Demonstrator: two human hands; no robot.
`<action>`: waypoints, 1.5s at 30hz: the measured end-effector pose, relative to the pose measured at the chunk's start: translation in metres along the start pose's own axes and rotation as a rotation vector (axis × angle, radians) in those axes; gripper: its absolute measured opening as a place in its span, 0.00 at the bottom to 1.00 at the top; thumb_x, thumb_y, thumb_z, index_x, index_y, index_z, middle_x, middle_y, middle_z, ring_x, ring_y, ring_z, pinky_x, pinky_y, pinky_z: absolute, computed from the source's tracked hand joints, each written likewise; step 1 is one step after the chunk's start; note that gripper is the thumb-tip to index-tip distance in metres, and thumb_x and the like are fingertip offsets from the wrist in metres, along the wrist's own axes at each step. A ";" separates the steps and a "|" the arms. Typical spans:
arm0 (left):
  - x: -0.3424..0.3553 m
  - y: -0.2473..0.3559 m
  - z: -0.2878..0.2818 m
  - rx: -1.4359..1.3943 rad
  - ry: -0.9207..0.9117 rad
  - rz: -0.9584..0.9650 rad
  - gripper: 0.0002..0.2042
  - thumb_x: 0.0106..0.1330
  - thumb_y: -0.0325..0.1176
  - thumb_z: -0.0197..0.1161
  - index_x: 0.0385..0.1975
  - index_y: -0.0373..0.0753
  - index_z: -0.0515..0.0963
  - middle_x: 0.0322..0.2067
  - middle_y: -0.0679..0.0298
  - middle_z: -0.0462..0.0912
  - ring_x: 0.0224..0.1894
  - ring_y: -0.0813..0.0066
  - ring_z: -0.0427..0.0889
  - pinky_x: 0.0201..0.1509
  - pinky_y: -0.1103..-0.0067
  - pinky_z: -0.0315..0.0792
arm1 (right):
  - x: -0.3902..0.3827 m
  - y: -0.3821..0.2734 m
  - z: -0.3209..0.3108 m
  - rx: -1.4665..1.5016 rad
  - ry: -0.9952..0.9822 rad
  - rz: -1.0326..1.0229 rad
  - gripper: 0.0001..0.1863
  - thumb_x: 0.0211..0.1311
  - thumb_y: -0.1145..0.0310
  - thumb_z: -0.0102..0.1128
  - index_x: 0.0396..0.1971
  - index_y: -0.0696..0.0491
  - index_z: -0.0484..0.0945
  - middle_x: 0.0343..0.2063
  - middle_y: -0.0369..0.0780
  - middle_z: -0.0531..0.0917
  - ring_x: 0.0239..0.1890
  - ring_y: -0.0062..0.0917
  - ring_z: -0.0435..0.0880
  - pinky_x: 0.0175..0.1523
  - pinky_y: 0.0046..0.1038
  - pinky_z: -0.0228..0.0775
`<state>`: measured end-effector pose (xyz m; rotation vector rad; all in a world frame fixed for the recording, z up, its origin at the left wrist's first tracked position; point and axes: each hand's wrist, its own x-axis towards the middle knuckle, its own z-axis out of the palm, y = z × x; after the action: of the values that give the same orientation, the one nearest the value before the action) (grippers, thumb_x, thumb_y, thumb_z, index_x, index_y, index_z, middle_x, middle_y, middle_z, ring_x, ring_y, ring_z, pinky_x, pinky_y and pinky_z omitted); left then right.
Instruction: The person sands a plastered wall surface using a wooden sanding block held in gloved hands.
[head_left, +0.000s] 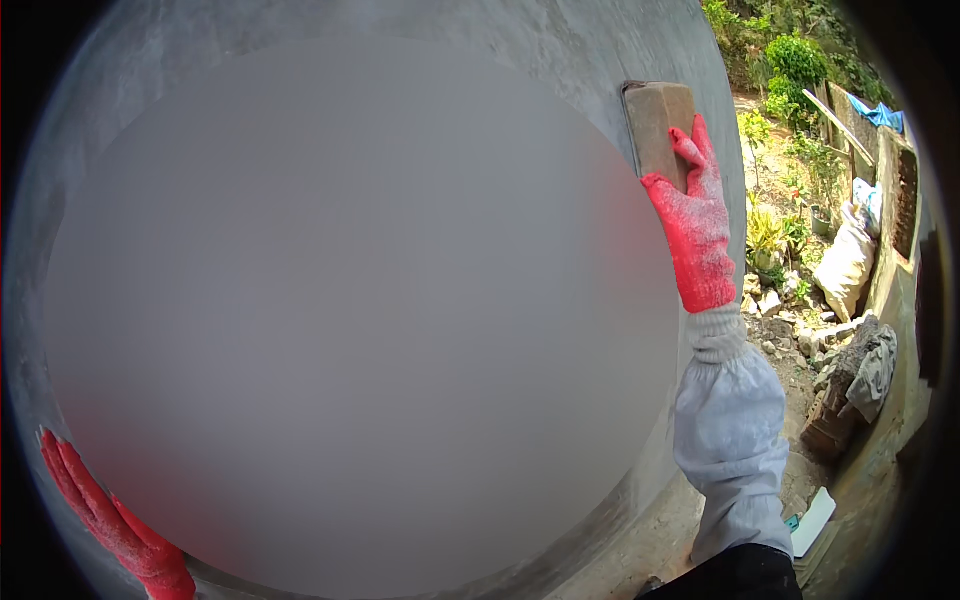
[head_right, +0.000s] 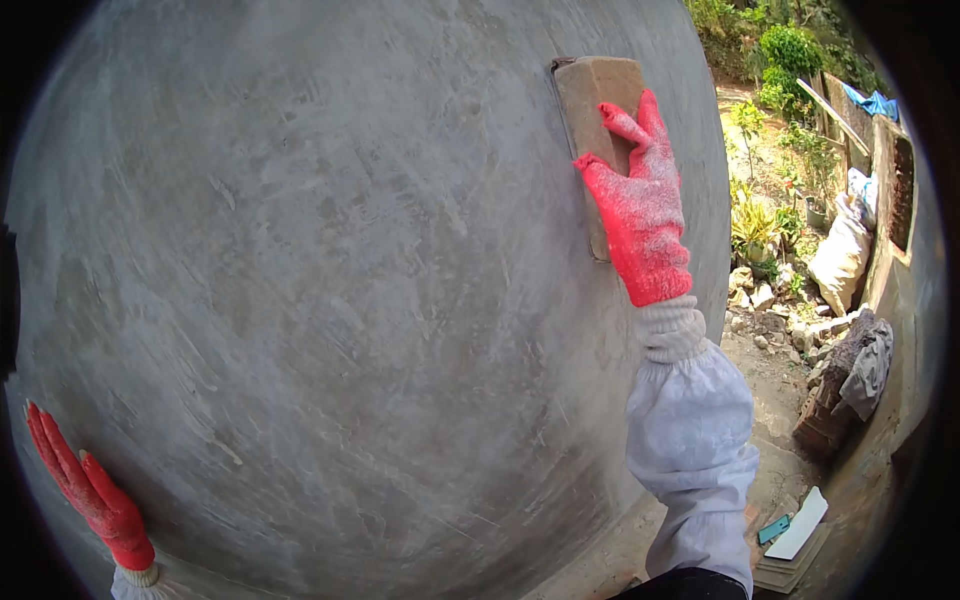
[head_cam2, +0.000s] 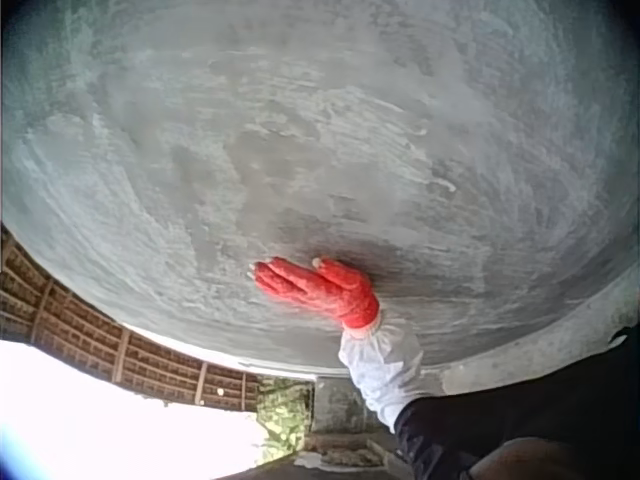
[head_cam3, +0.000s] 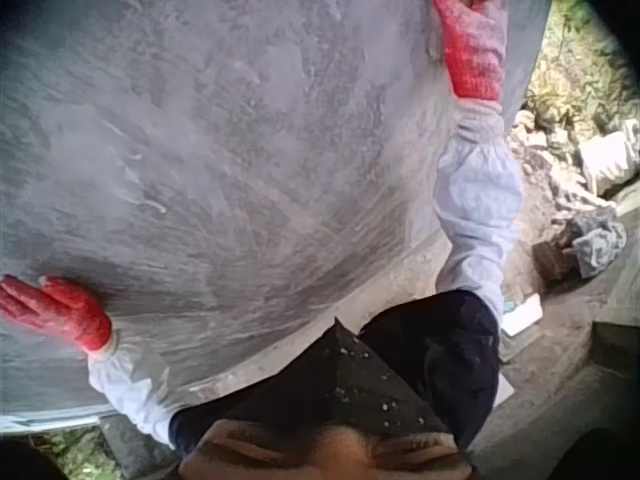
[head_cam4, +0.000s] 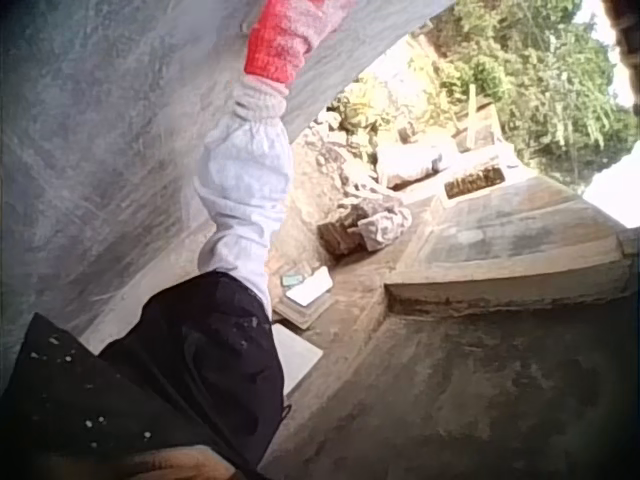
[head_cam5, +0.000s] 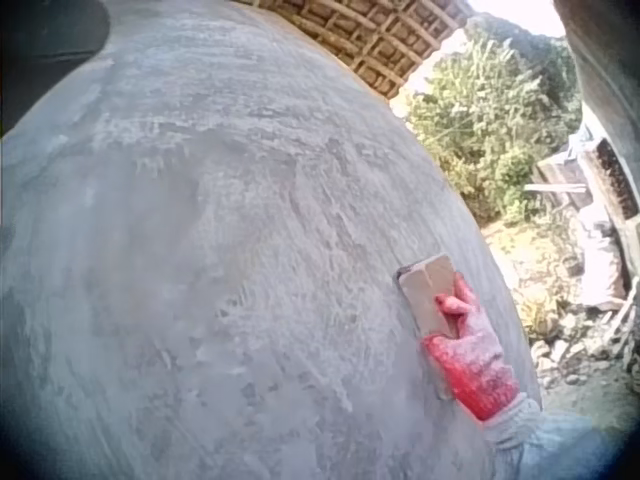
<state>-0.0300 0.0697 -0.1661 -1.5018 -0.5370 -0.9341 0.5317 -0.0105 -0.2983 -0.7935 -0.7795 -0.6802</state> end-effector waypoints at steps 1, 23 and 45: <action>-0.001 0.001 0.002 -0.001 0.007 -0.006 0.26 0.76 0.32 0.41 0.72 0.31 0.59 0.74 0.49 0.57 0.76 0.51 0.54 0.78 0.60 0.48 | 0.007 -0.003 -0.003 0.030 0.045 0.093 0.32 0.44 0.82 0.69 0.56 0.51 0.79 0.69 0.56 0.64 0.70 0.49 0.67 0.71 0.37 0.62; -0.033 0.016 0.008 -0.038 0.132 -0.260 0.24 0.76 0.28 0.44 0.71 0.36 0.63 0.73 0.56 0.62 0.77 0.59 0.55 0.78 0.66 0.50 | -0.102 -0.067 -0.014 -0.347 -0.565 -0.528 0.45 0.40 0.53 0.80 0.63 0.48 0.74 0.50 0.42 0.80 0.51 0.42 0.77 0.61 0.52 0.65; -0.025 0.027 0.000 -0.075 0.169 -0.365 0.24 0.73 0.28 0.48 0.69 0.35 0.66 0.71 0.56 0.65 0.75 0.54 0.58 0.78 0.63 0.51 | 0.172 -0.081 0.093 -0.264 -0.238 -0.292 0.33 0.55 0.63 0.69 0.64 0.40 0.72 0.59 0.38 0.80 0.57 0.36 0.82 0.64 0.36 0.66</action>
<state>-0.0236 0.0701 -0.2023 -1.3991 -0.6706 -1.3643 0.5293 -0.0176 -0.0866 -1.0240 -1.0475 -0.9752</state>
